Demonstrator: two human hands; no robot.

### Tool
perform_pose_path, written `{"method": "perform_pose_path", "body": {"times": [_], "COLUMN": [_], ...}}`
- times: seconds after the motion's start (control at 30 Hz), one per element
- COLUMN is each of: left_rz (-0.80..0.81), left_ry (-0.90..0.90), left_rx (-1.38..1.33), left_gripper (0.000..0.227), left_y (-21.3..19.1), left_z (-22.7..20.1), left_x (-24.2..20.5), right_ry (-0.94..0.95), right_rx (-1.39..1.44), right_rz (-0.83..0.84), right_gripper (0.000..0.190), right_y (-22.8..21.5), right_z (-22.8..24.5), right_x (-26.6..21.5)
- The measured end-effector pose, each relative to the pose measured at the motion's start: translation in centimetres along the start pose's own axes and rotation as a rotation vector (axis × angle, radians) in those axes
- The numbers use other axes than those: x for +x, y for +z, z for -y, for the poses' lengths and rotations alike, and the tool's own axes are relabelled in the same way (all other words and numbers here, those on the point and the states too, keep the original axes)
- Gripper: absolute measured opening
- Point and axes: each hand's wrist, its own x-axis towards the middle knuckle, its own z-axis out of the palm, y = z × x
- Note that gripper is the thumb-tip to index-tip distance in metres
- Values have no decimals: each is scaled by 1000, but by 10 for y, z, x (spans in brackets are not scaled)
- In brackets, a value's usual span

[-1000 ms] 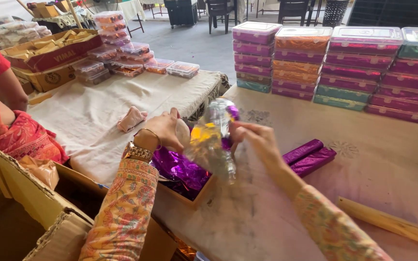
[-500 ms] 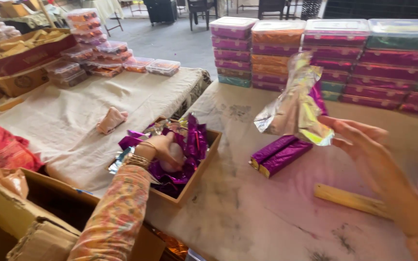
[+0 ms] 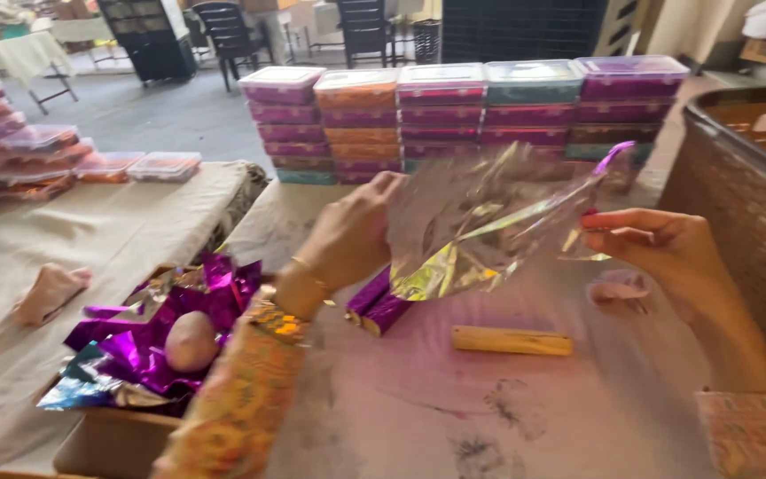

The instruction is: The person wipes a wooden rectangular object with a cloth, then wraps it in a sheet of purple foil. The wrapped item is placed on the table next to other similar wrapped items.

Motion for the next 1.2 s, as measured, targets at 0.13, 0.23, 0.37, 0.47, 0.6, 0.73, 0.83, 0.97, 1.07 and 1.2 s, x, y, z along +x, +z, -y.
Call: {"method": "perform_pose_path", "body": {"times": [0.13,0.23,0.37,0.47,0.6,0.73,0.83,0.97,1.07,1.2], "left_rz": [-263,-257,-269,-331,-473,-384,-317,-169,-26,19], "left_ry": [91,-117,-389,-225,-15,113,167,53,-16,-52], "left_rx": [-345,-543,-1059,-1103,-496,-434,-357,-441,-526,-507], "left_gripper": [56,49,39,36,37,48,62,65,66,73], "left_y": [37,19,20,51,63,96,100,112,116,113], "left_z": [-35,-72,-77,-59,-67,-56,-54,-46,-36,-16], "left_x": [26,44,59,58,49,55,55,53,50,41], "right_ry": [-100,-92,-84,107,134,-34,-57,16,101,29], "right_rx": [-87,-79,-143,-362,-328,-223,-240,-115,-208,-211], "right_rz": [36,19,56,1,34,253,338,481,465,540], "right_gripper": [29,29,32,29,36,37,41,53,55,59], "right_y": [-8,-23,-36,-15,-9,-2,7,6,18,6], "right_z": [4,-12,-46,-13,-17,-12,0,-8,11,-1], "right_x": [6,19,38,24,23,19,14,11,3,10]}}
